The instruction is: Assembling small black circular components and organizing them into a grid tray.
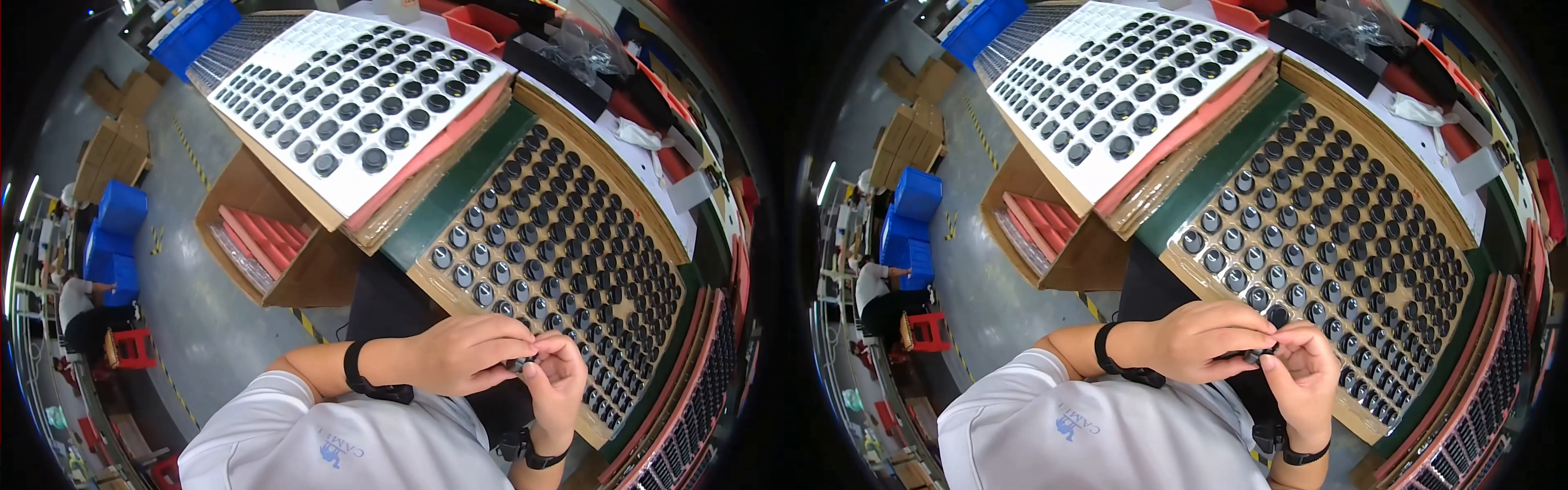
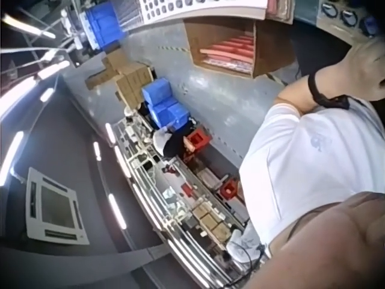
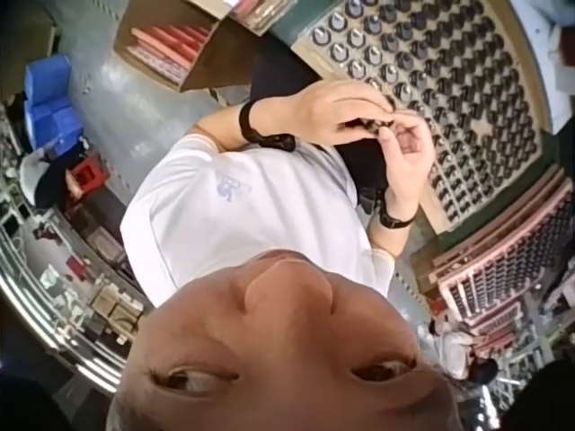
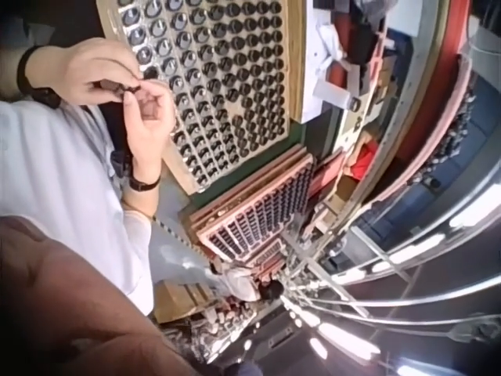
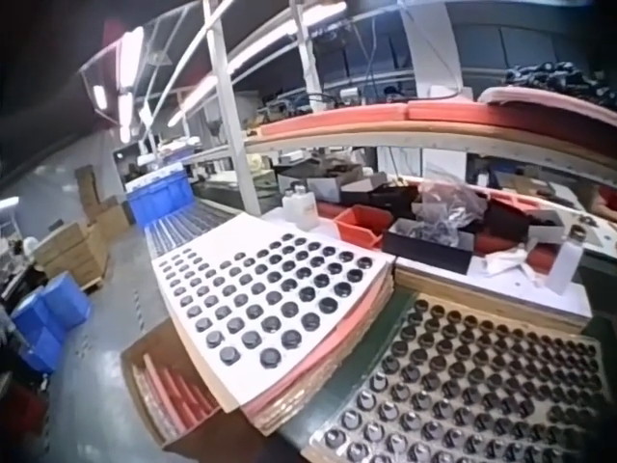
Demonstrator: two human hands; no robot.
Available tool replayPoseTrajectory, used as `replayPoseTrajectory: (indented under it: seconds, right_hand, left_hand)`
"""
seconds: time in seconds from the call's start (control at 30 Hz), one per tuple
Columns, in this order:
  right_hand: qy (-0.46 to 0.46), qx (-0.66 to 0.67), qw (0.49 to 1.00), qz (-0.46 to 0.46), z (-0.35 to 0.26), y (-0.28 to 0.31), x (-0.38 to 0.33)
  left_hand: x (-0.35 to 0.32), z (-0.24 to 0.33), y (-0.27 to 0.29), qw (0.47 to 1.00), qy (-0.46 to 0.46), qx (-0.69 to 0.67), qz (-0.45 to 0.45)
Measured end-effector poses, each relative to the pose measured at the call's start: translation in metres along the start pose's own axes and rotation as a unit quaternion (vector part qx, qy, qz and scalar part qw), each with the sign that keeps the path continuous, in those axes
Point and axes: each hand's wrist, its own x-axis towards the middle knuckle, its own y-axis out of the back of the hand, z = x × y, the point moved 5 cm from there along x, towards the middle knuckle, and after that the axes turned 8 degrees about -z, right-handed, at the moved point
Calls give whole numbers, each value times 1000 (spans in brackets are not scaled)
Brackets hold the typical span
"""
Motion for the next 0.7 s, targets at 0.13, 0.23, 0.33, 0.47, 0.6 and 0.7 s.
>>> replayPoseTrajectory:
  seconds: [0.13,0.23,0.33,0.47,0.6,0.7]
  right_hand:
    - [6,-34,999,13,0,4,-2]
    - [11,-25,999,37,3,8,-6]
    - [17,117,993,4,4,6,4]
    - [25,229,973,2,12,7,5]
    - [56,161,984,53,11,9,-1]
    - [89,59,989,106,3,11,-4]
  left_hand:
    - [2,-3,-4,1000,-14,1,-13]
    - [1,-11,0,992,37,-120,-22]
    - [-10,-28,-4,885,170,-431,46]
    - [-8,-31,-5,864,161,-471,70]
    - [-7,-29,-6,881,162,-440,63]
    - [-7,-25,-4,915,140,-374,60]
